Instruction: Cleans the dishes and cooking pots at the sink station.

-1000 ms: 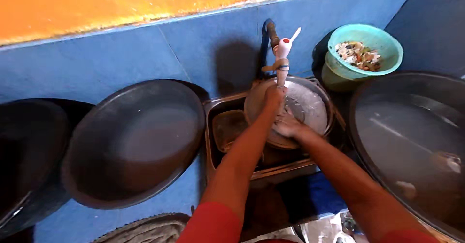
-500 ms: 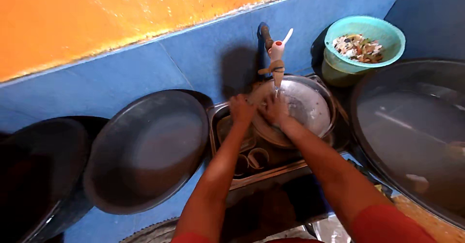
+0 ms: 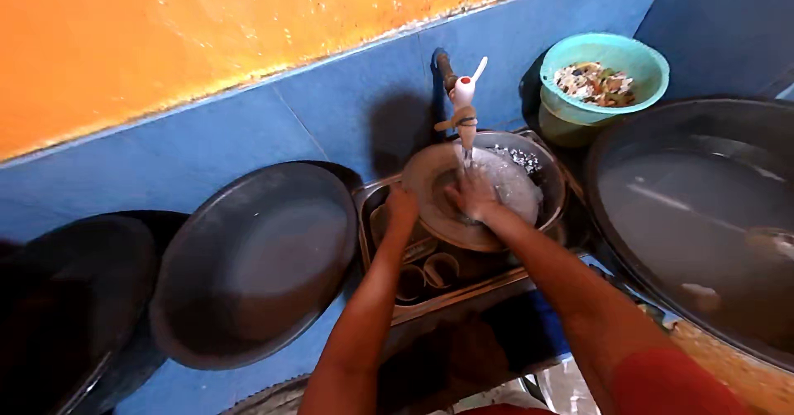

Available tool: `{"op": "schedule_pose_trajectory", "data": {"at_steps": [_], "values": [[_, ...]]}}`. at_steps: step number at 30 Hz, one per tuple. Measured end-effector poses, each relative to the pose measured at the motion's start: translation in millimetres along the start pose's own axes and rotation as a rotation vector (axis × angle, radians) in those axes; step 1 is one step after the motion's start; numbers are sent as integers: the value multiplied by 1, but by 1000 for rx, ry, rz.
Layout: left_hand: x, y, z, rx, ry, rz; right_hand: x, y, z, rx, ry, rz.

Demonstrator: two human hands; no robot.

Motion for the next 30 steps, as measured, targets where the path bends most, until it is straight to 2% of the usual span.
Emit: {"op": "schedule_pose_trajectory", "data": {"at_steps": [4,8,10,13,16,19,22,23,27,30], "values": [[6,7,-2,49,18,-24,-51,-14,25,-72,191,-89],[23,39,-5,93,10,-73,-51,-19,57,-136,392,-284],[30,59,-7,91,2,-97,-44,6,84,-284,466,-283],[33,90,-11,79,-33,-104,-34,43,104,-364,492,-210],[38,117,-10,101,23,-19,-41,79,119,-344,564,-60],[46,142,0,149,112,97,-69,110,134,-305,581,194],[46,171,8,100,160,284,-94,149,134,-108,643,157],[42,181,11,73,156,263,-102,163,133,-40,691,93],[37,217,40,54,-84,-152,-133,208,122,92,790,-76],[34,219,66,77,-386,-222,-143,220,117,39,744,-164]]}}
Point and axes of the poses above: each hand's wrist, its own z-axis away from the middle knuckle, its own y-axis out of the back of the hand, x = y × z, the point moved 3 cm from there along -z, towards the middle knuckle, and after that the axes turned 15 degrees about -y, right-handed, at the moved point
